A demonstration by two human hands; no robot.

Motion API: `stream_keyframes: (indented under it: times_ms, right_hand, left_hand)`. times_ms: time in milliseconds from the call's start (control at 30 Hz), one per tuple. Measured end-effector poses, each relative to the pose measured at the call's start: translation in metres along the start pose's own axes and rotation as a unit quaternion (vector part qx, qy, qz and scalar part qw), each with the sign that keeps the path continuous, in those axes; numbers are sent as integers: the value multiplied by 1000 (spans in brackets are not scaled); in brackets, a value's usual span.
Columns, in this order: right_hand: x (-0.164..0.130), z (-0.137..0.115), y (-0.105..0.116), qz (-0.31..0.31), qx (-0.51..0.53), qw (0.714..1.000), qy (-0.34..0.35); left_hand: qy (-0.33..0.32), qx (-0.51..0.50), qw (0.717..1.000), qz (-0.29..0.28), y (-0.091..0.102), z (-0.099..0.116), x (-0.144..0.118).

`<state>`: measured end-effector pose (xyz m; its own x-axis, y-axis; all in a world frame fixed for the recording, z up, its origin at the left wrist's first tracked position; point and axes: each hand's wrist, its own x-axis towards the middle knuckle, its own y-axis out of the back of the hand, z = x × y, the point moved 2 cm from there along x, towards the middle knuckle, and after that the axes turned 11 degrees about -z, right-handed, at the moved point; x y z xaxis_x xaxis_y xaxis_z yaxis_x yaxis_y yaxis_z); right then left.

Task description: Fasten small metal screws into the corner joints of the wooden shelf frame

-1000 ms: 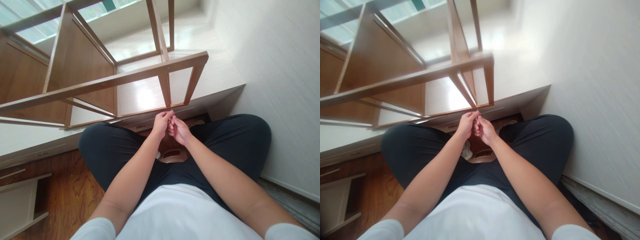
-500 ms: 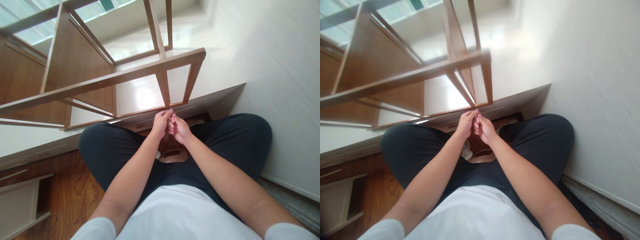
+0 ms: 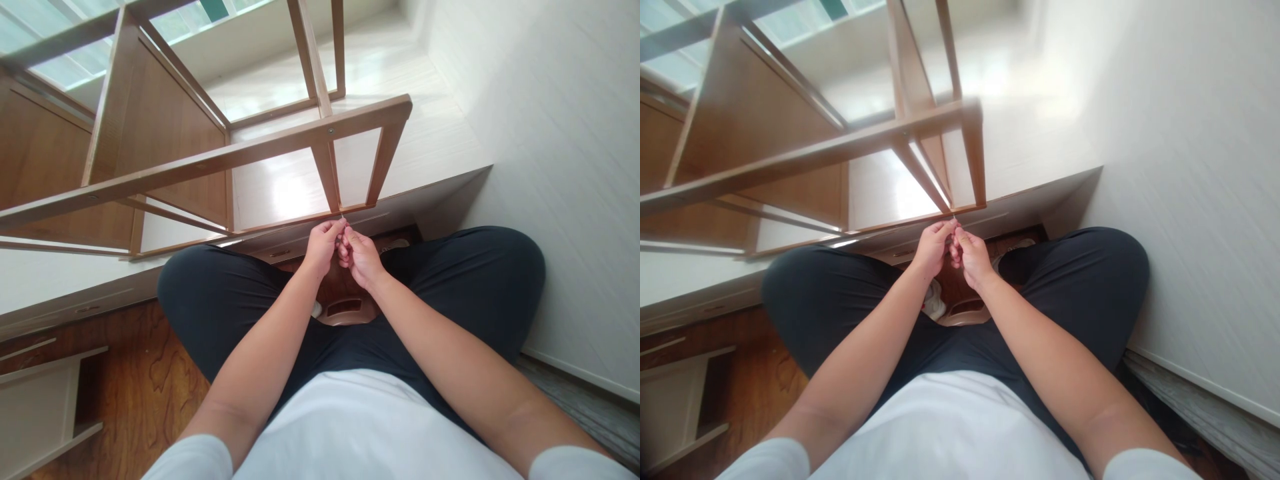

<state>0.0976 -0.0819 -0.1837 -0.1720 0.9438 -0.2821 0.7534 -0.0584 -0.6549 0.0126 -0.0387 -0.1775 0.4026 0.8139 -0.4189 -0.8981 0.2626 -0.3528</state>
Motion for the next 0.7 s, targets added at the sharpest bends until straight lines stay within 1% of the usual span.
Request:
stream_keyframes:
  times_ms: [67, 100, 133, 167, 200, 233, 300, 333, 367, 400, 433, 500, 633, 700]
  right_hand:
    - [0, 0, 1, 13, -28, 999, 14]
    - [0, -1, 3, 26, -62, 997, 26]
    - [0, -3, 4, 42, -116, 991, 43]
    - [-1, -5, 6, 60, -190, 978, 66]
    - [-2, -8, 7, 80, -276, 953, 92]
    - [-3, -11, 8, 98, -366, 918, 117]
    - [-5, -16, 9, 126, -513, 837, 145]
    - [-6, -17, 10, 135, -561, 804, 146]
    - [-6, -18, 10, 141, -592, 780, 143]
    - [-7, -19, 11, 143, -612, 766, 139]
    - [-7, -20, 11, 143, -621, 758, 138]
    - [-7, -20, 11, 137, -620, 760, 140]
    - [-7, -20, 13, 106, -569, 802, 148]
    - [-7, -19, 14, 100, -544, 820, 147]
  left_hand:
    - [-8, 2, 1000, 5, 1, 0, 1]
    - [-13, 3, 1000, 11, 2, -1, 2]
    - [-19, 4, 1000, 18, 3, -1, 3]
    - [-24, 5, 999, 26, 4, -1, 4]
    - [-27, 6, 999, 32, 5, -1, 4]
    - [-29, 6, 999, 36, 5, -1, 4]
    - [-26, 4, 999, 37, 5, -2, 4]
    - [-22, 2, 999, 36, 5, -1, 4]
    - [-20, 1, 999, 34, 5, -1, 3]
    - [-18, 0, 999, 34, 4, -1, 3]
    - [-17, -1, 999, 34, 4, -1, 3]
    - [-17, -2, 999, 35, 4, -1, 3]
    - [-14, -3, 999, 35, 5, -1, 4]
    - [-13, -4, 999, 35, 5, -1, 4]
